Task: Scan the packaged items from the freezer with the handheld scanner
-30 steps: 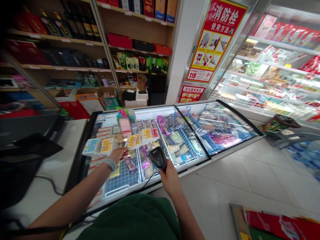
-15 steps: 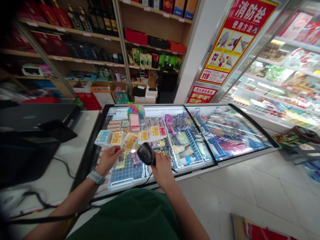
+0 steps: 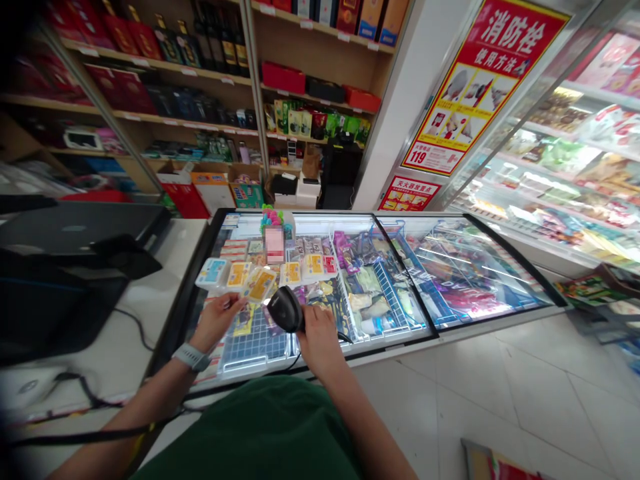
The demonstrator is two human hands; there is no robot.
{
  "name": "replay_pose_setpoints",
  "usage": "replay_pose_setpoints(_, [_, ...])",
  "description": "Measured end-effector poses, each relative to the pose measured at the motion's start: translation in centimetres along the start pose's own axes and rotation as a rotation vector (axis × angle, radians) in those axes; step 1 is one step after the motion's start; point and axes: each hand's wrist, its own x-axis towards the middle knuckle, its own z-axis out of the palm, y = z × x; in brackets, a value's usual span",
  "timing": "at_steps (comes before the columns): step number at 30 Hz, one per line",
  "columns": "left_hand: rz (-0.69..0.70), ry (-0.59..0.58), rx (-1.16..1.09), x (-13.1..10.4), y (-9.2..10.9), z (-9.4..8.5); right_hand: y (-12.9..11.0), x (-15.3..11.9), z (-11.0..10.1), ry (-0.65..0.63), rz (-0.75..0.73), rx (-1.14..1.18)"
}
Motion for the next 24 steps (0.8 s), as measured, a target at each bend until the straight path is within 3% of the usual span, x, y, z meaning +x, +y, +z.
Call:
replay_pose_setpoints(12, [-0.082,-0.008,-0.07,0.2,-1.1,0.0,0.1,0.0,0.1,-0.036,0.028,0.042])
replay_pose_setpoints(17, [-0.211,0.031,-0.151,1.1,-1.9,-0.5,0.2,0.0,0.2,-0.029,0.019,0.068])
replay_pose_setpoints(24, [-0.426,0.124,-0.174,4.3,-3.2,-1.7,0.2,-0.1,0.4,-0.043,0.005,0.067])
